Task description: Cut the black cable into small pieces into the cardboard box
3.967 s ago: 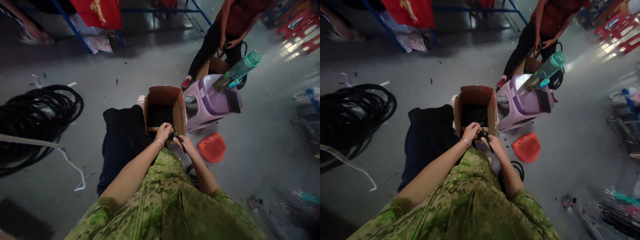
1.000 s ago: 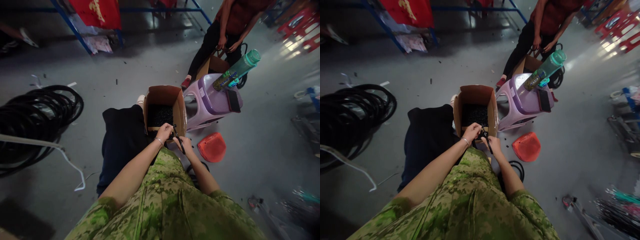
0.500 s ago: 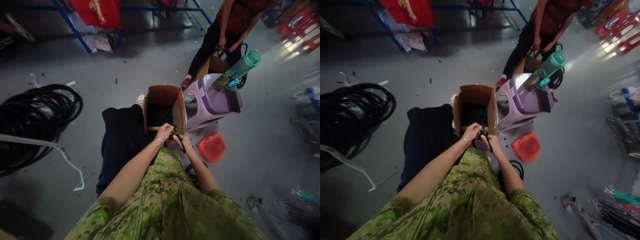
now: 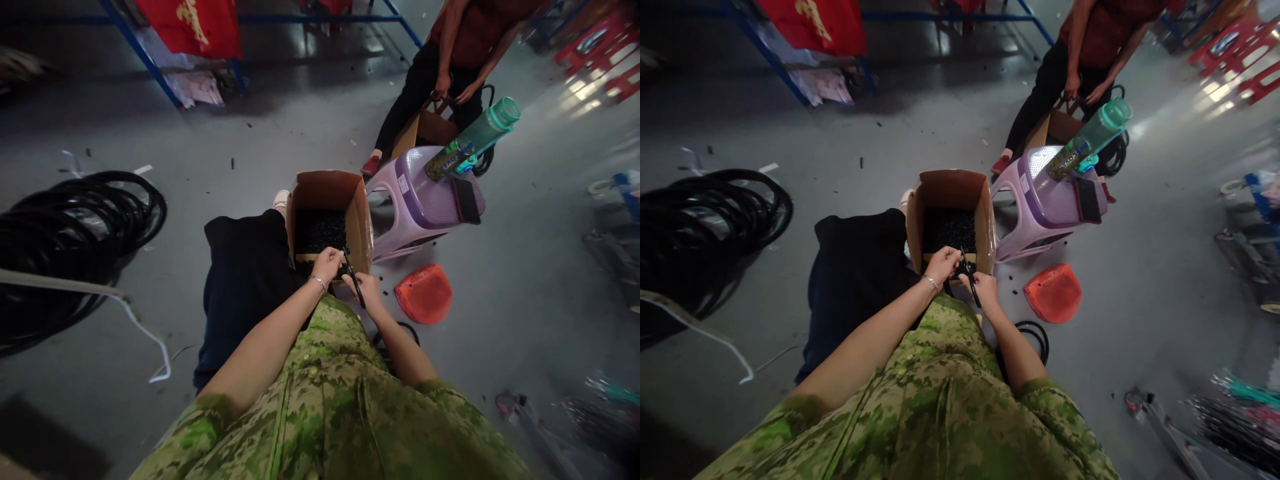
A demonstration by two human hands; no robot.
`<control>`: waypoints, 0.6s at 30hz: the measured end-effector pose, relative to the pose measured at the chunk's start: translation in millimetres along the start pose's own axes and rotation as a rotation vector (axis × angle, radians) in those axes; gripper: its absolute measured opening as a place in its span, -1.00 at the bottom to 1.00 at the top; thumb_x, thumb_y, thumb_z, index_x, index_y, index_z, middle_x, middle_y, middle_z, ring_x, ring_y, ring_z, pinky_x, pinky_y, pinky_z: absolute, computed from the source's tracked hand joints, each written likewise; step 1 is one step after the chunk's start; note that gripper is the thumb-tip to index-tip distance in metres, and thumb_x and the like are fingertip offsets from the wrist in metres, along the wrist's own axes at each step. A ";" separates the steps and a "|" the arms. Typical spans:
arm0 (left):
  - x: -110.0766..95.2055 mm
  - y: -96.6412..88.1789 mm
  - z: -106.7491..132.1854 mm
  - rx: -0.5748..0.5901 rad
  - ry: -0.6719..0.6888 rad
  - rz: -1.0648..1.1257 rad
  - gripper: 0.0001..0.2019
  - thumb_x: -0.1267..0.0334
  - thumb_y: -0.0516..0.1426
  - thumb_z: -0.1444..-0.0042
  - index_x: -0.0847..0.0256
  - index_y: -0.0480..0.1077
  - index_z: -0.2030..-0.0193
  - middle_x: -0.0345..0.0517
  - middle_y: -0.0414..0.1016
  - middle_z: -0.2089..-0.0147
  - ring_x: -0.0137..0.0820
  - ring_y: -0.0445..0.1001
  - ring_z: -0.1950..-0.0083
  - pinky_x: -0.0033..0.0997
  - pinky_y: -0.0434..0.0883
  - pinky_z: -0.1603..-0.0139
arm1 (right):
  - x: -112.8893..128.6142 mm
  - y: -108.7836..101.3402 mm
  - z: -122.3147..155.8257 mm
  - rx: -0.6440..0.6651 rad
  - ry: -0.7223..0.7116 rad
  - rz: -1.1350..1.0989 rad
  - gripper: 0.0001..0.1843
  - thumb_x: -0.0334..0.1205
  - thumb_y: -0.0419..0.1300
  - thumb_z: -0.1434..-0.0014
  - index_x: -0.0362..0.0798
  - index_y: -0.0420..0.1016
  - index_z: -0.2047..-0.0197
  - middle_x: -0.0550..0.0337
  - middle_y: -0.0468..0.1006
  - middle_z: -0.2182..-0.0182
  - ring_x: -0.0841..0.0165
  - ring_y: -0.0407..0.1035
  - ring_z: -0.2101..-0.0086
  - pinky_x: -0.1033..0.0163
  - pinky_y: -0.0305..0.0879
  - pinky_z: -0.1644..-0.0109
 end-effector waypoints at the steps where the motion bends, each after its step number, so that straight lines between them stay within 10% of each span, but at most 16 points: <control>1: -0.1 -0.3 0.0 -0.002 0.005 -0.001 -0.80 0.17 0.18 -0.04 0.23 0.28 0.43 -0.36 0.23 0.64 -0.61 0.12 0.65 -0.60 0.07 0.61 | -0.1 -0.5 -0.4 -0.002 -0.009 0.015 -0.29 0.43 -0.07 -0.12 -0.03 0.21 0.68 0.21 0.31 0.72 0.43 0.20 0.58 0.36 0.03 0.48; 18: 8.7 0.5 -5.9 -0.011 0.034 0.062 -0.78 0.14 0.22 0.01 0.21 0.30 0.44 -0.36 0.24 0.66 -0.59 0.14 0.66 -0.61 0.06 0.61 | 6.7 -9.7 -6.6 0.112 0.079 -0.031 -0.34 0.38 0.01 -0.13 -0.04 0.32 0.64 0.26 0.35 0.76 0.42 0.32 0.64 0.38 0.12 0.51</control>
Point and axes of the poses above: each hand's wrist, its own z-axis away from the middle knuckle, its own y-axis out of the palm, x = y × z, the point moved 2 cm from there along -z, towards the middle knuckle
